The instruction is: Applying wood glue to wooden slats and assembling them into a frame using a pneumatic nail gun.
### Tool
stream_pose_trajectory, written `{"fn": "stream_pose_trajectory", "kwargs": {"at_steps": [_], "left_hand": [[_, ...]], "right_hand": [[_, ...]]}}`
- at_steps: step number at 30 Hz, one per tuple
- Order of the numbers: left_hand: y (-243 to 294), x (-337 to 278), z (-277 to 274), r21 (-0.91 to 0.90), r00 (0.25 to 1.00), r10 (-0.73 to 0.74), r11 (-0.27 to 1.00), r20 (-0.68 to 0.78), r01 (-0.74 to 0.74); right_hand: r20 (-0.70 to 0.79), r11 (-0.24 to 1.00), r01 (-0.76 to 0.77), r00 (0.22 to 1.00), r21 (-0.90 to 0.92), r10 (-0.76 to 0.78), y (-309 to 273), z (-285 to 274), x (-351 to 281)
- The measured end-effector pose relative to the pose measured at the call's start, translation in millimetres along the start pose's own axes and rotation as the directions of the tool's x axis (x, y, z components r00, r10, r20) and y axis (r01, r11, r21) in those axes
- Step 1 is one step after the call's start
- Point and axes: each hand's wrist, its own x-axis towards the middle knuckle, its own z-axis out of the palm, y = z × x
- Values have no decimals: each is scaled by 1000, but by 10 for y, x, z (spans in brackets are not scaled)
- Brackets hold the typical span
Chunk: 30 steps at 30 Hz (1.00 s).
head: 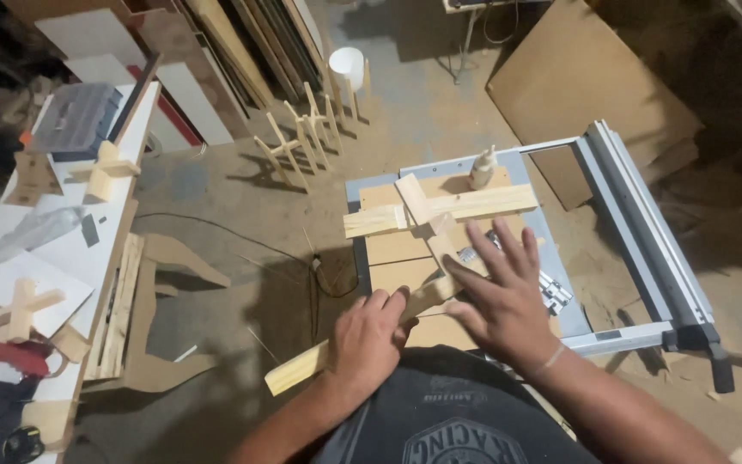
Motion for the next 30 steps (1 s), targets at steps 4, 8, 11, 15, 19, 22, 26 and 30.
{"fn": "stream_pose_trajectory", "kwargs": {"at_steps": [4,8,11,15,19,22,26,30], "left_hand": [[22,-72,-73,0,998,-42,999,39,42],[59,-41,-133,-13,999,-43,999,28,43],[90,26,-132,-7,1000,-29,1000,8,29],[120,32,-112,-28,999,-25,999,46,27],[157,127,-94,-43,1000,-18,999,17,19],[167,58,-50,-42,999,-33,999,17,34],[51,118,69,-47,996,-84,995,9,84],[-40,191,-133,-252,990,-127,958,54,137]], "right_hand": [[-155,972,-87,980,216,122,386,-2,-425],[-4,996,39,999,75,-38,36,193,-373],[126,987,-19,991,-161,39,301,466,-603],[123,990,-98,986,-106,111,221,410,-605],[99,996,-37,994,-85,45,263,441,-539],[144,998,-11,989,-62,20,266,245,-460],[-164,944,-214,971,-250,176,1138,235,-402],[-185,871,-471,852,138,490,1170,-301,-337]]}}
